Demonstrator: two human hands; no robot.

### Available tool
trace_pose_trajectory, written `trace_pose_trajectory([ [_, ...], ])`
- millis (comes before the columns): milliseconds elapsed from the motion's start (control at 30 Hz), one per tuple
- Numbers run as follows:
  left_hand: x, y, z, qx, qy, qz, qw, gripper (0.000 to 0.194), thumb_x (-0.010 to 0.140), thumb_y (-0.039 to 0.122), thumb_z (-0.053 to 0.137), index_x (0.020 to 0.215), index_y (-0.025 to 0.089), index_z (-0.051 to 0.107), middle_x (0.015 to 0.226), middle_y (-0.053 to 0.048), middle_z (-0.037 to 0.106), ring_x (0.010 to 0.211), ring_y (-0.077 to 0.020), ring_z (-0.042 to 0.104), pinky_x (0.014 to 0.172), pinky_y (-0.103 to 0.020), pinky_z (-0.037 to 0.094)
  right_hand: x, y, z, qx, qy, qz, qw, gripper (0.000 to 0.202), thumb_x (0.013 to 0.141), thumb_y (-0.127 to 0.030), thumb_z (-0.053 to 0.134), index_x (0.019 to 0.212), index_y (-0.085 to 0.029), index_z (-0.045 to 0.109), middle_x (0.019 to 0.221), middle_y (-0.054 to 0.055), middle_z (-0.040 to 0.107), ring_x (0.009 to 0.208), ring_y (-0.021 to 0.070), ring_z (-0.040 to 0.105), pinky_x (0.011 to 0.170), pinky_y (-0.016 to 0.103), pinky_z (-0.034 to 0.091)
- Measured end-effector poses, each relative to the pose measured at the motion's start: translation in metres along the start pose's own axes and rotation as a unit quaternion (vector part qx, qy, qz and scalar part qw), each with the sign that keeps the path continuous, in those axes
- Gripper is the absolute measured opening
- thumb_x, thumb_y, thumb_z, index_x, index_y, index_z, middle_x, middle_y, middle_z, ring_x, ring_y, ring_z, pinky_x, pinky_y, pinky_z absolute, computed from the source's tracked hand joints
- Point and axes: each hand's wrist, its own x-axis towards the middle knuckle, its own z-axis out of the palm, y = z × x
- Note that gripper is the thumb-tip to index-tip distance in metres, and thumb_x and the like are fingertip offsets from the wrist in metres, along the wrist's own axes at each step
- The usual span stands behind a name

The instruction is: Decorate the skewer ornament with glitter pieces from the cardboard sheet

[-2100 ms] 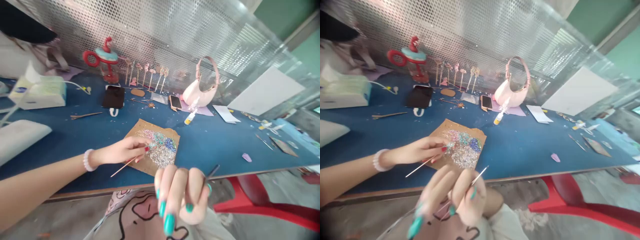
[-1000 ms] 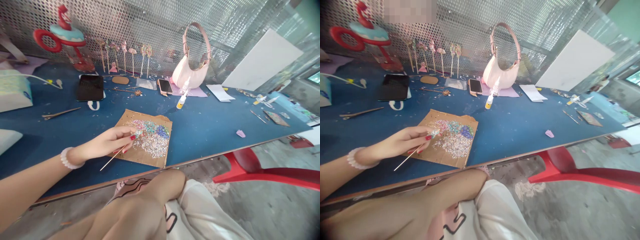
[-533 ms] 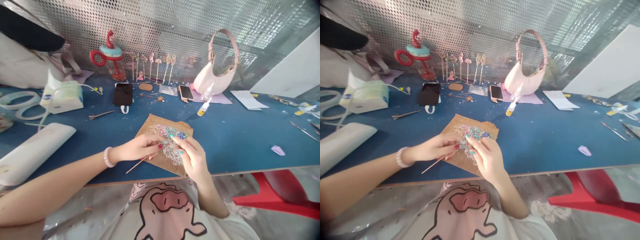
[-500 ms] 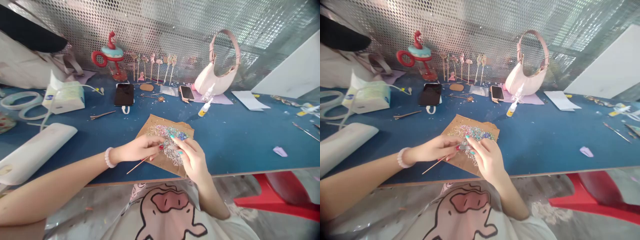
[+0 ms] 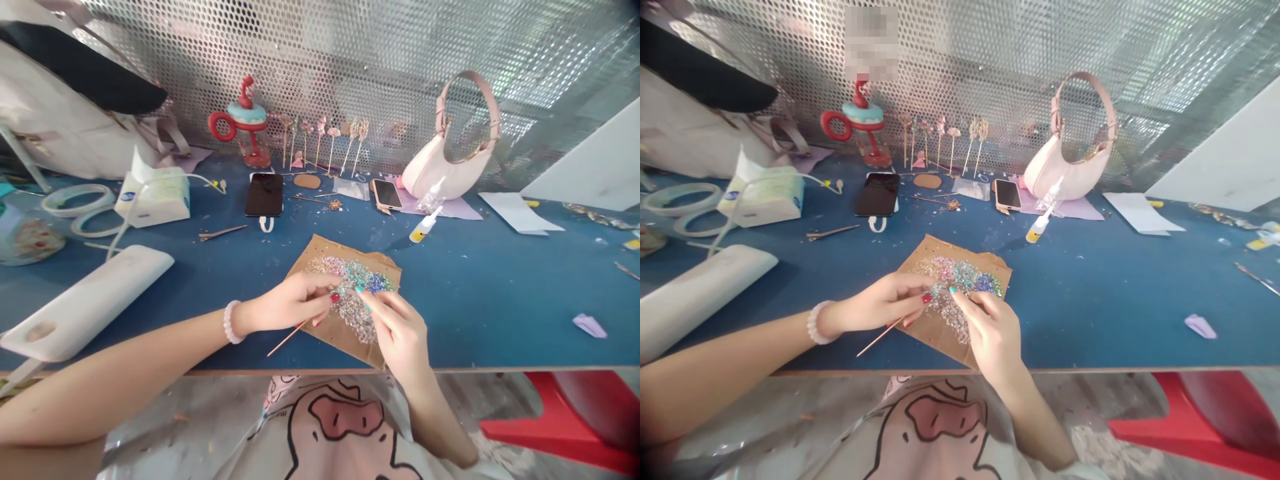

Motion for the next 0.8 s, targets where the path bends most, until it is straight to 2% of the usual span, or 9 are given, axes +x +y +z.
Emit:
trace_pose_trajectory([
  [500, -0.0006, 0.0014, 0.0013, 0.016, -0.007, 0.03, 0.999, 0.028, 0.095, 0.025, 0.044, 0.112, 0.013, 0.062, 0.053, 0.006, 0.051, 0.045, -0.0072, 0.043, 0.045, -0.015, 0.037, 0.0028, -0.0045, 0.0012, -0.008, -0.004, 0.008, 1.0, 0.046, 0.088, -0.003, 0.049, 0.123, -0.028, 0.065, 0.083, 0.005, 0.067, 0.069, 0.0129, 0.064, 0.064, 0.025, 0.052],
  [800, -0.0002, -0.0002, 0.0006, 0.032, -0.003, 0.031, 0.999, 0.027, 0.095, 0.025, 0.043, 0.11, 0.012, 0.062, 0.053, 0.006, 0.052, 0.044, -0.0066, 0.041, 0.044, -0.015, 0.036, 0.0011, -0.0056, 0.0017, 0.008, 0.021, -0.009, 1.0, 0.051, 0.089, -0.001, 0.048, 0.13, -0.029, 0.059, 0.083, 0.004, 0.064, 0.07, 0.0119, 0.061, 0.063, 0.024, 0.05],
])
